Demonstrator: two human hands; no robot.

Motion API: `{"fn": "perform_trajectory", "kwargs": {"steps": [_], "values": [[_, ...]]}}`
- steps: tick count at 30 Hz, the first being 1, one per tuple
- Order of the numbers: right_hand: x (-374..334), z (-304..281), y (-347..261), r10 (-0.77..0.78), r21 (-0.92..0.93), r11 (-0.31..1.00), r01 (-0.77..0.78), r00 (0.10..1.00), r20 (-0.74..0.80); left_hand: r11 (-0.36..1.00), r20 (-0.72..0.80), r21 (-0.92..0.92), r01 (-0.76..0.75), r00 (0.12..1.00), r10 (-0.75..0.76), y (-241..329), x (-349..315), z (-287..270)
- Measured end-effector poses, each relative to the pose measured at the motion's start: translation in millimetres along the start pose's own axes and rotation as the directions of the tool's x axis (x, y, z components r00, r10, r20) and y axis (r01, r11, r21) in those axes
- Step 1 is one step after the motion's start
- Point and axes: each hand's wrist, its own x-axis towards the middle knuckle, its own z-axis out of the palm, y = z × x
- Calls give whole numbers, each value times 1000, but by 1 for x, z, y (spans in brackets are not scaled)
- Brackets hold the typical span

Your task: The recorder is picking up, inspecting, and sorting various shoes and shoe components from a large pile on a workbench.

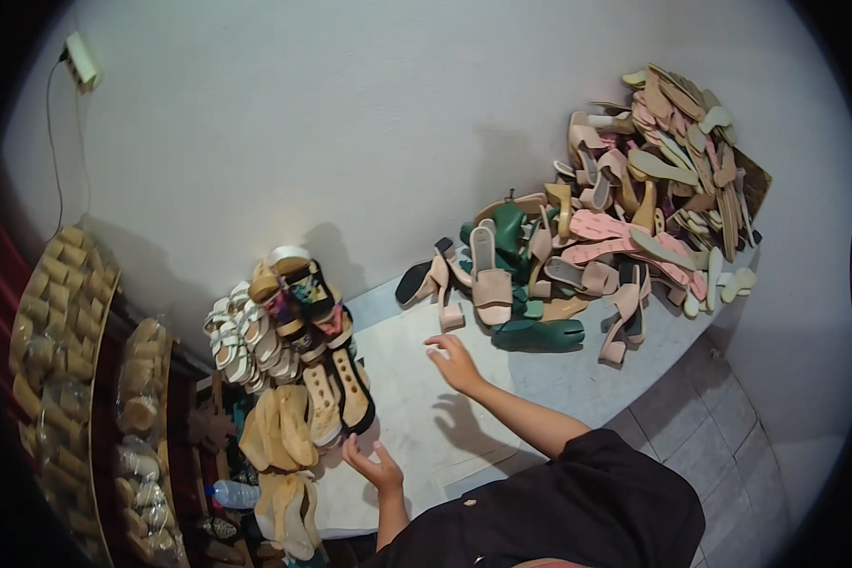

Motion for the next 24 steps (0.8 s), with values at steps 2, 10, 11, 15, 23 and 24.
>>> {"fn": "perform_trajectory", "kwargs": {"steps": [2, 10, 11, 15, 23, 24], "values": [[-3, -49, 5, 64, 46, 997, -60, 993, -103, 994, 40, 3, -114, 993, 113, 19, -3, 29], [-17, -238, 35, 180, 2, 982, -189, 934, -308, 954, 170, -132, -271, 942, 291, 119, -37, 176], [-16, -263, 37, 184, -5, 980, -196, 928, -325, 944, 183, -155, -291, 930, 317, 134, -42, 198], [-13, -362, 41, 92, -118, 976, -181, 844, -528, 904, 276, -314, -290, 883, 379, 201, -80, 276], [-10, -509, 82, 38, -239, 940, -242, 773, -633, 853, 566, -429, -298, 647, 511, 307, -129, 370], [-9, -519, 87, 38, -256, 929, -269, 755, -655, 855, 586, -435, -283, 632, 507, 313, -129, 378]]}}
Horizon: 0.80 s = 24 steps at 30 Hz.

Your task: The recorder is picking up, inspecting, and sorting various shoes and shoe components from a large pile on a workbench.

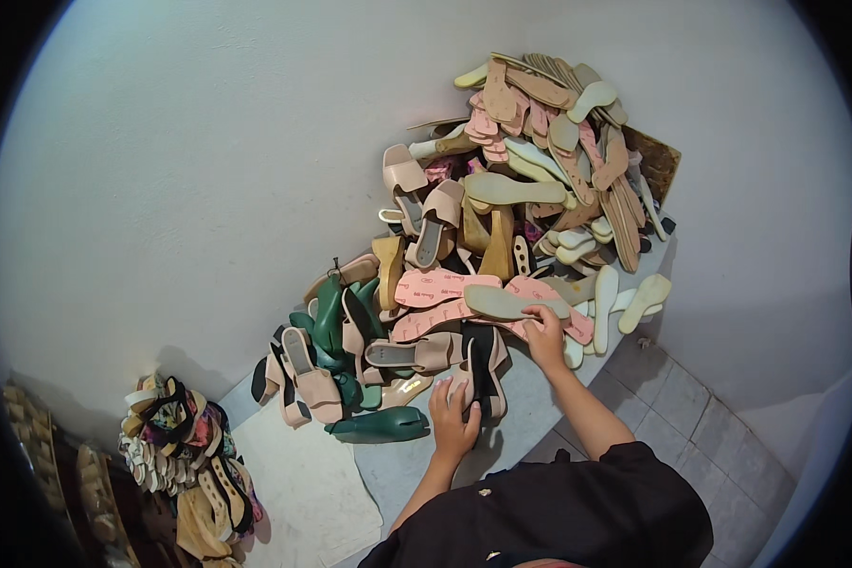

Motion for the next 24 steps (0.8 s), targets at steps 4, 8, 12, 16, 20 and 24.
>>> {"fn": "perform_trajectory", "kwargs": {"steps": [4, 8, 12, 16, 20, 24], "values": [[21, -3, 12, -36, -61, 998, 35, 999, -9, 999, 56, 11, 51, 997, -52, -5, 23, 14], [55, 7, 23, -39, -236, 971, 47, 998, 39, 996, 80, 27, 90, 992, -92, -10, 46, 25], [104, 29, 20, 8, -468, 884, 3, 1000, 22, 990, 133, 47, 132, 982, -137, -12, 62, 37], [158, 47, 13, 44, -556, 828, -71, 997, -61, 992, 78, 14, 126, 989, -127, -20, 72, 48], [196, 64, 74, 224, -620, 727, -295, 956, -191, 991, 104, 34, 127, 986, -130, -24, 78, 55], [220, 81, 106, 305, -633, 638, -438, 899, -315, 989, 125, 72, 126, 983, -134, -20, 79, 57]]}}
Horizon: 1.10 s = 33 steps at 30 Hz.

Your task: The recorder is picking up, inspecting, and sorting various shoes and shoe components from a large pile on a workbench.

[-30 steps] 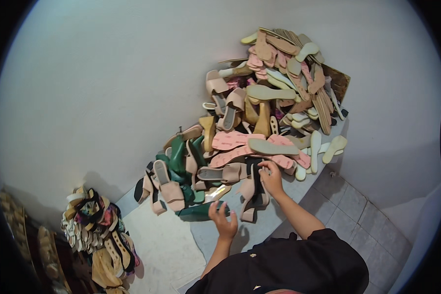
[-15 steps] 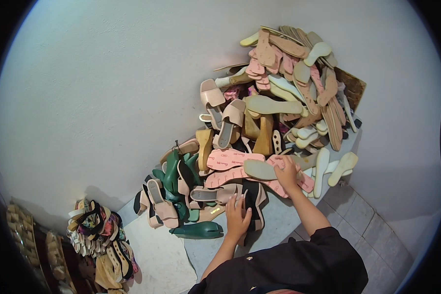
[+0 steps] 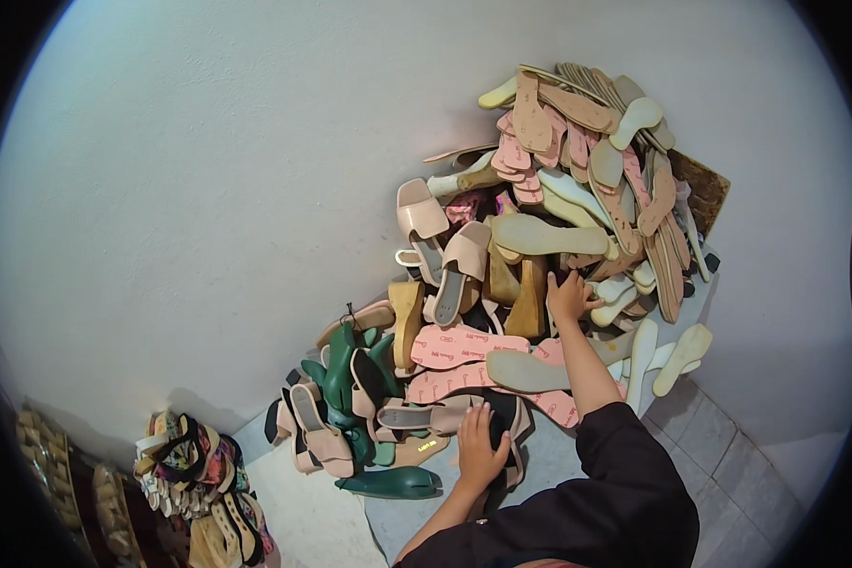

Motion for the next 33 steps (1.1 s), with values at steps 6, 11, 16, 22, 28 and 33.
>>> {"fn": "perform_trajectory", "kwargs": {"steps": [6, 11, 16, 22, 28, 33], "values": [[9, 10, 2, -103, 65, 991, 116, 979, -173, 1000, -3, 20, -12, 1000, 12, 2, 0, 2], [-24, 9, 23, -122, 191, 971, 146, 983, -135, 1000, -70, -16, 12, 997, -13, -4, -2, 5], [-14, -2, 49, -297, 388, 852, 352, 935, -196, 998, -92, -63, 24, 995, -30, -10, -5, 4], [-61, -92, 13, -704, 232, 654, 720, 692, -160, 875, -247, -456, 165, 921, -302, -18, -5, -1], [-142, -129, 10, -950, 238, 308, 921, 312, 21, 418, -76, -892, 172, 855, -513, -23, 9, -28], [-193, -124, 33, -986, 336, 124, 934, 76, 150, -218, 438, -898, 382, 819, -371, -18, 3, -48]]}}
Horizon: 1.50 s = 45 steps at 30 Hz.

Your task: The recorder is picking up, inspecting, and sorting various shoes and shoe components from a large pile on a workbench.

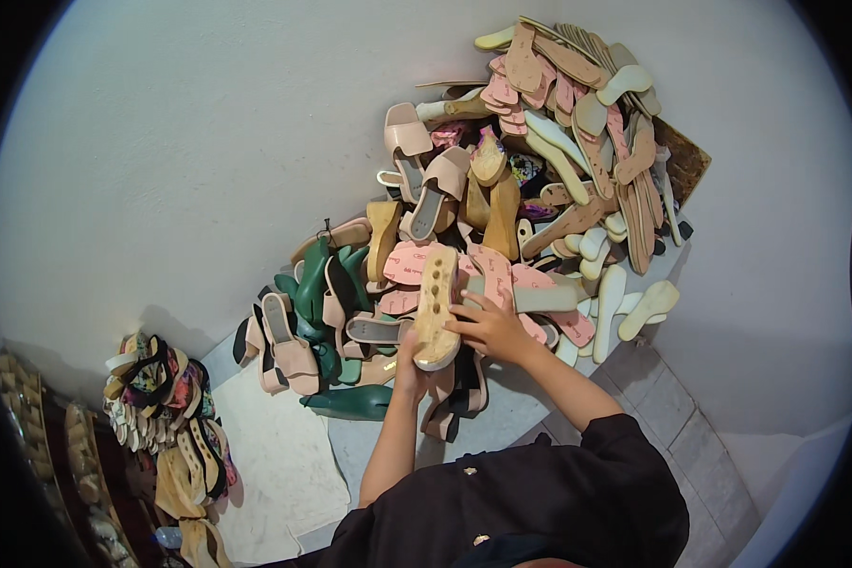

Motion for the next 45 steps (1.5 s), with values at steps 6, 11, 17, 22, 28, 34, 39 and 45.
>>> {"fn": "perform_trajectory", "kwargs": {"steps": [6, 11, 17, 22, 28, 34, 39, 45], "values": [[-5, -21, 47, 317, 432, 884, -179, 909, -271, 995, -75, 94, 34, 997, -27, -14, -11, -7], [-22, -30, 139, 751, 67, 652, -755, 632, -189, 995, -89, 100, -5, 996, 14, -14, -23, 14], [-19, -15, 163, 852, -411, 523, -747, 475, 220, 988, -78, 143, -61, 994, 73, -22, -22, 3], [-17, 0, 192, 818, -785, 530, -320, 436, 375, 986, -15, 119, -115, 993, 118, -31, -17, -11], [9, -16, 179, 778, -738, 612, -284, 385, 497, 956, 1, 273, -110, 994, 114, -35, -23, -34], [-6, -13, 188, 743, -751, 638, -169, 390, 543, 973, 10, 191, -133, 991, 134, -28, -34, -11], [7, -24, 195, 708, -680, 697, -228, 367, 603, 956, 97, 254, -147, 987, 126, -35, -31, -32], [46, -71, 167, 603, -516, 780, -355, 646, 467, 944, 10, 292, -154, 987, 158, -9, -56, -25]]}}
